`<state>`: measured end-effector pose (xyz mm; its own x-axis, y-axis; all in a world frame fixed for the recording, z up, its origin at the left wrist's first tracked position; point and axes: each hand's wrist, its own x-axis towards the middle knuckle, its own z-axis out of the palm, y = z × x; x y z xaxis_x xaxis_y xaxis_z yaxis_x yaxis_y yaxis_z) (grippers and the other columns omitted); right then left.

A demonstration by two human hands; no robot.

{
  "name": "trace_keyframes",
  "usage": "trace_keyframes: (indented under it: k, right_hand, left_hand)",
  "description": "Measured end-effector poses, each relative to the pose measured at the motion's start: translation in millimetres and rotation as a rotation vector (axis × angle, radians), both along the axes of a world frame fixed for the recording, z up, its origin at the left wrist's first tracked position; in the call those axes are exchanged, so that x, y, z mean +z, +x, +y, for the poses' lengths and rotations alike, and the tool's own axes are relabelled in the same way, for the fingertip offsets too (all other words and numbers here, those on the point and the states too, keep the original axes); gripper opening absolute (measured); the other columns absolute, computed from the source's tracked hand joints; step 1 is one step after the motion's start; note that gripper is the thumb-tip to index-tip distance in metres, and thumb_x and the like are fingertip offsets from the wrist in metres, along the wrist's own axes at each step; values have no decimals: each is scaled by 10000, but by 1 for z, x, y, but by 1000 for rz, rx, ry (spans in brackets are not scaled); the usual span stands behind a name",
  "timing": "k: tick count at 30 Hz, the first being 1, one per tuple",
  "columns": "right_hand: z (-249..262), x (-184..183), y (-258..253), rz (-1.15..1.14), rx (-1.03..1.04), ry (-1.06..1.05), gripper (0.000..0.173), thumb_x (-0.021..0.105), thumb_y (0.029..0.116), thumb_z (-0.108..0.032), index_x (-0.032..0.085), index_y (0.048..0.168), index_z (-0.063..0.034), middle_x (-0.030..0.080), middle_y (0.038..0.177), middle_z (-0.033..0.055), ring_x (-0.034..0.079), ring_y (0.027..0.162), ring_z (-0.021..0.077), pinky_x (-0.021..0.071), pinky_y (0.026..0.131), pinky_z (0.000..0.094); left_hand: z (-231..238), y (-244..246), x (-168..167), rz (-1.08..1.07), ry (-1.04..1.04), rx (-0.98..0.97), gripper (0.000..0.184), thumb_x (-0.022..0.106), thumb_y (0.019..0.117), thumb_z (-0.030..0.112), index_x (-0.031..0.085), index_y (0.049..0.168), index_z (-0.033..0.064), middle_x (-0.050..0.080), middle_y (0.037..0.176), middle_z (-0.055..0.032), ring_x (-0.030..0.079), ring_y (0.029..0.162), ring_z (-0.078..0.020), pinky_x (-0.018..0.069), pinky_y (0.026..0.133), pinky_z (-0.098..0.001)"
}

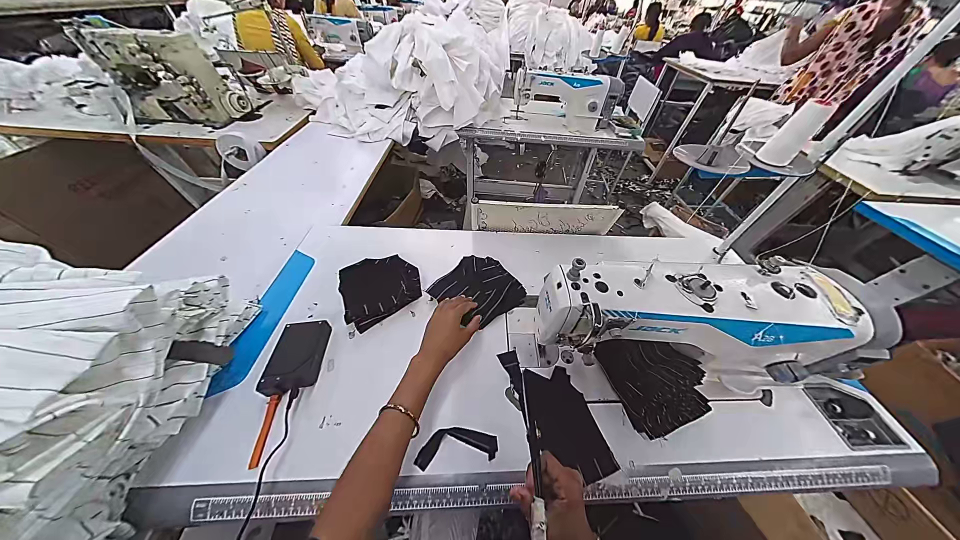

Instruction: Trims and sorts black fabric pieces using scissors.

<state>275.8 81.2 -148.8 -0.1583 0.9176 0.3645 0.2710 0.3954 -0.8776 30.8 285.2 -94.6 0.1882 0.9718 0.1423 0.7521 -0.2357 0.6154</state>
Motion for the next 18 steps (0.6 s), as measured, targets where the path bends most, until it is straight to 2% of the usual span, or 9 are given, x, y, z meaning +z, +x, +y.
trace_keyframes:
  k: [2,4,6,8,10,12,15,18]
  right_hand:
    - [1,-2,-1,-64,-33,82,406,765,856,-356,584,745,-10,566,563,38,508,479,33,402,464,197]
    - [1,-6,-1,-87,-44,139,422,759,861,-373,585,739,-9,561,549,52,502,459,53,397,445,211]
    - [0,-6,-2,-76,-42,142,422,762,864,-371,584,741,-9,562,551,50,504,461,45,396,446,202]
    - [0,-3,-2,-61,-42,128,419,769,863,-367,584,747,-10,562,558,45,502,470,37,394,455,195]
    - [0,-3,-2,-41,-48,120,420,774,857,-370,583,745,-13,557,558,38,495,472,25,391,457,183]
    - [1,-5,-3,-27,-52,125,422,772,864,-380,577,746,-25,550,555,32,492,469,18,389,454,181]
    - [1,-8,-4,-15,-49,115,404,781,853,-382,586,765,-39,556,562,19,499,476,11,397,454,180]
    - [2,-7,-3,1,-25,93,382,783,857,-369,591,785,-47,569,577,6,515,498,-8,415,470,163]
  left_hand:
    - [3,2,1,-39,21,6,350,506,1043,187,710,1227,-31,660,1340,-202,553,1356,-344,315,1204,-501]
    - [4,1,6,-127,-10,50,351,475,1061,163,700,1225,-50,676,1299,-218,593,1305,-347,357,1181,-487]
    - [3,-6,18,-279,-9,161,364,452,1079,166,665,1218,-94,690,1202,-259,651,1177,-359,457,1078,-496]
    - [-1,-18,32,-433,75,311,371,445,1077,154,643,1191,-137,691,1095,-284,669,1055,-350,490,985,-508]
    - [-10,-38,43,-565,120,438,366,442,1082,163,631,1180,-135,685,1037,-239,654,963,-262,503,904,-455]
    - [-22,-63,54,-665,96,514,356,446,1093,206,629,1189,-84,677,1007,-156,647,896,-164,539,847,-402]
    - [-46,-91,76,-769,80,525,305,444,1101,220,635,1143,-14,674,895,-23,653,786,-33,559,768,-268]
    - [-72,-106,93,-953,39,463,305,385,1116,215,642,1061,60,722,829,21,706,757,-45,602,734,-244]
